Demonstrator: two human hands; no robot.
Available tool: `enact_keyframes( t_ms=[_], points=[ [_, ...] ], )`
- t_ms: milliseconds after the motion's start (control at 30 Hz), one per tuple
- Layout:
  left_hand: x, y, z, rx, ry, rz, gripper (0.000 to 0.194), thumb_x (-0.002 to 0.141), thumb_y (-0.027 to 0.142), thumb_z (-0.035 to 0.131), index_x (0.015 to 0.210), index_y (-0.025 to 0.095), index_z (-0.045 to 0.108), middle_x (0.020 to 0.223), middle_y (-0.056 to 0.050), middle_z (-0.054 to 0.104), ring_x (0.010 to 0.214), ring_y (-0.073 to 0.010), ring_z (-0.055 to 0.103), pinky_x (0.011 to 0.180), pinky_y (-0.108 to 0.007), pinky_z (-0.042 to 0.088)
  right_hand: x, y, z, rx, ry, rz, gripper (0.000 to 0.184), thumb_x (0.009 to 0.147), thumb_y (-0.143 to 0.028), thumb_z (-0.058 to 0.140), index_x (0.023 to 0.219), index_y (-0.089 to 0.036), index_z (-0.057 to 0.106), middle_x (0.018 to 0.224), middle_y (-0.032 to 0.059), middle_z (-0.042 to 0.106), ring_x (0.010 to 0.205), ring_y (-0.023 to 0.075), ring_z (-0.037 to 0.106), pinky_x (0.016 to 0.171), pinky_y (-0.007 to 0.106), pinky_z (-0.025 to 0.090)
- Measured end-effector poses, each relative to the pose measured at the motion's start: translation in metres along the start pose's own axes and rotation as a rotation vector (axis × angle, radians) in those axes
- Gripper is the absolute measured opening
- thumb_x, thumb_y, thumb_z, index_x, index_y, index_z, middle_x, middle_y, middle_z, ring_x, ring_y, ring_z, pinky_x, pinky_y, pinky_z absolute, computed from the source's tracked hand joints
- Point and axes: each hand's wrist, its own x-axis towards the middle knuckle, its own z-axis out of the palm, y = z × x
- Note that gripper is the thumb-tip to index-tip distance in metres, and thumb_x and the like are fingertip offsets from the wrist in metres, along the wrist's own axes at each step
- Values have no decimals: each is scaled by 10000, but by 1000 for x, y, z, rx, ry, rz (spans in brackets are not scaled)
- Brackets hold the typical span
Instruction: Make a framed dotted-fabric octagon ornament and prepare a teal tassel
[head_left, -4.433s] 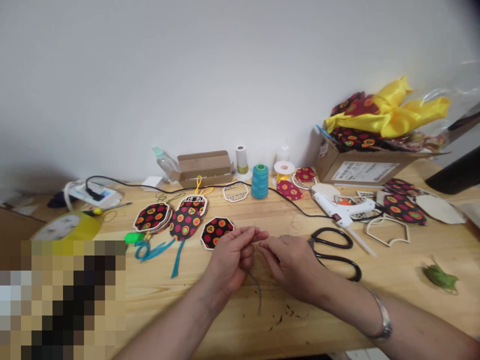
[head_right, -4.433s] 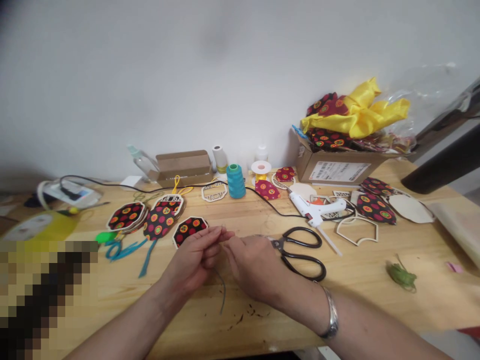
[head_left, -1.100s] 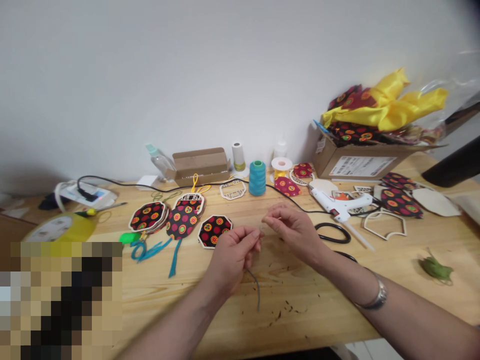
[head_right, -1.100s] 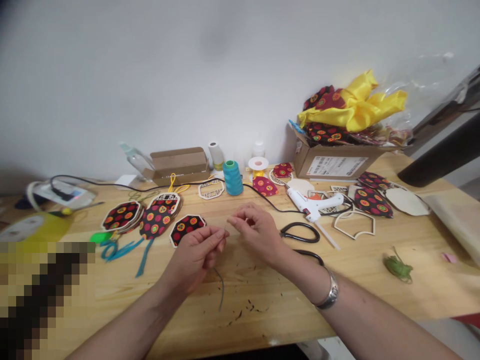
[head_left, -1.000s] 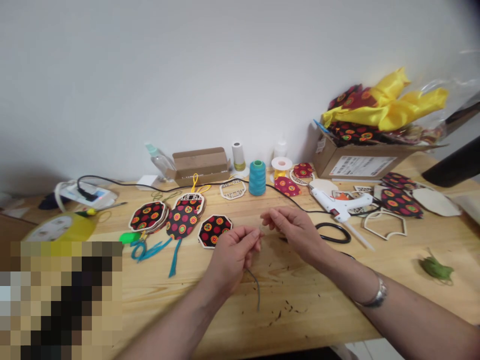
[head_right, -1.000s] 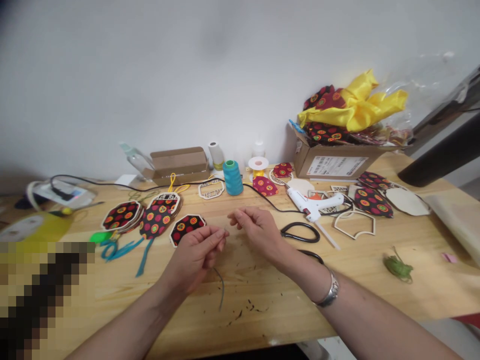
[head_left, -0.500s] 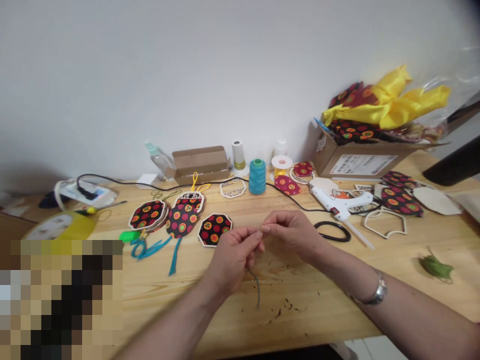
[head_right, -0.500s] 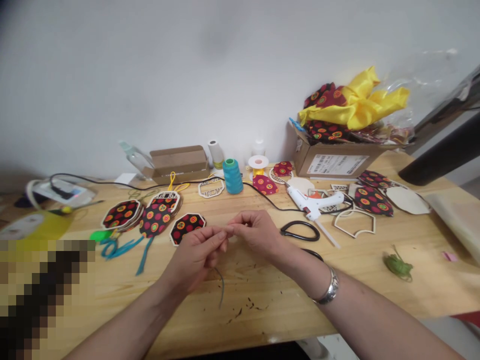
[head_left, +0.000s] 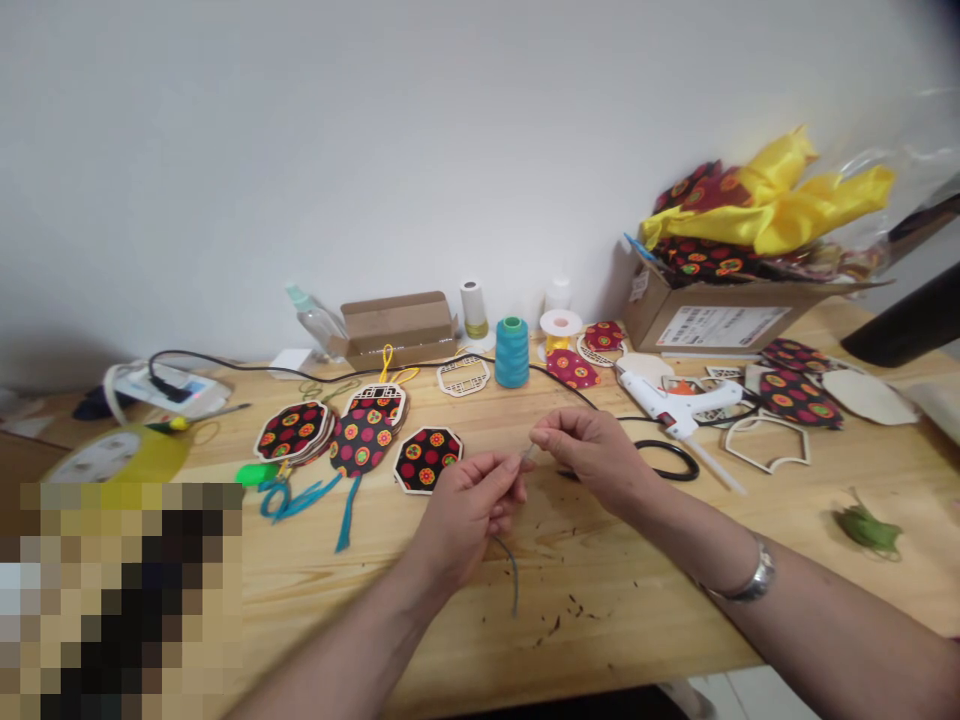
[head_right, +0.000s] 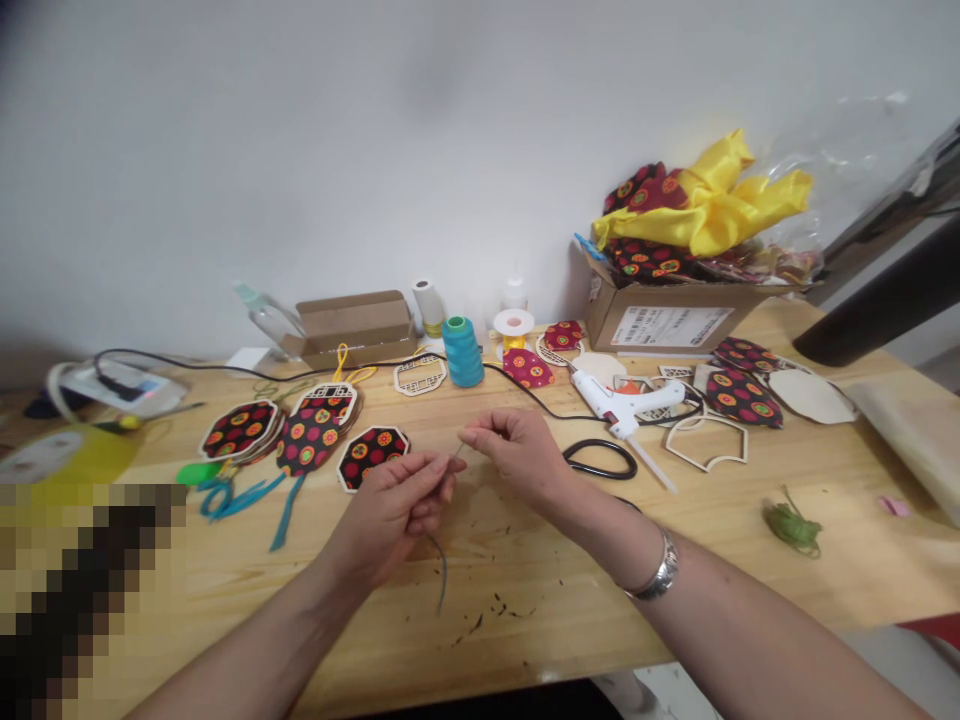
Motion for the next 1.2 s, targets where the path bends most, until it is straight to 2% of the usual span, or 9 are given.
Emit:
enact_keyframes(
  t_ms=[200, 467, 700, 767, 867, 933, 1033, 1133, 1200],
  points=[
    [1, 0, 0, 40, -2, 16, 232, 665, 321, 713, 692, 105, 630, 525, 42, 465, 398, -1, 274, 378, -149, 146, 0, 1, 1, 22, 18, -9, 268, 725, -362, 615, 582, -157, 518, 474, -72, 342, 456, 60, 258, 447, 217, 227],
    [2, 2, -1, 5, 61, 72, 213, 668, 294, 715, 679, 108, 613, 536, 42, 476, 395, 5, 271, 376, -139, 155, 1, 3, 3, 79, 17, 100, 513, 790, -568, 473, 773, -94, 666, 649, 39, 559, 492, 79, 400, 441, 224, 290],
    [3, 0, -2, -6, 49, 92, 211, 694, 287, 695, 644, 108, 595, 529, 42, 476, 392, 5, 273, 376, -134, 172, -2, 3, 3, 61, -140, 170, 309, 701, -430, 645, 661, -126, 680, 474, -47, 434, 448, 55, 316, 425, 207, 236],
    [3, 1, -2, -14, 59, 99, 201, 688, 281, 699, 658, 107, 603, 531, 41, 477, 393, 5, 273, 376, -134, 172, -2, 2, 3, 71, -93, 158, 284, 686, -403, 659, 741, -128, 703, 506, -42, 460, 456, 57, 318, 423, 206, 247],
    [3, 2, -2, -30, 100, 124, 191, 680, 275, 705, 709, 104, 626, 536, 43, 475, 398, 6, 276, 378, -132, 171, 0, 1, 1, 79, 123, 96, 349, 685, -418, 656, 887, -135, 681, 542, -42, 475, 456, 61, 327, 421, 205, 270],
    [3, 2, -2, -33, 115, 135, 191, 685, 277, 700, 733, 105, 632, 542, 42, 477, 403, 4, 280, 381, -131, 172, 0, 0, 0, 57, 211, 44, 325, 699, -433, 639, 827, -136, 667, 537, -44, 466, 449, 57, 323, 422, 205, 274],
    [3, 1, -2, -26, 101, 136, 178, 692, 272, 693, 709, 111, 621, 547, 40, 481, 406, 2, 283, 384, -135, 172, -2, -2, 1, -11, 74, 22, 283, 721, -402, 619, 646, -133, 667, 488, -43, 454, 448, 56, 334, 438, 208, 280],
    [2, 0, -2, 0, 77, 144, 190, 696, 277, 685, 656, 113, 598, 543, 40, 476, 406, -1, 278, 388, -145, 175, -6, -2, 6, -18, -91, 22, 221, 743, -340, 604, 690, -156, 714, 574, -15, 588, 531, 78, 450, 515, 215, 349],
    [1, 0, -1, 34, 59, 152, 206, 706, 285, 675, 634, 114, 587, 540, 41, 470, 409, -4, 280, 391, -152, 176, -7, 0, 9, 30, -105, 27, 193, 731, -335, 623, 753, -174, 727, 683, -1, 656, 579, 87, 495, 541, 216, 372]
  ],
)
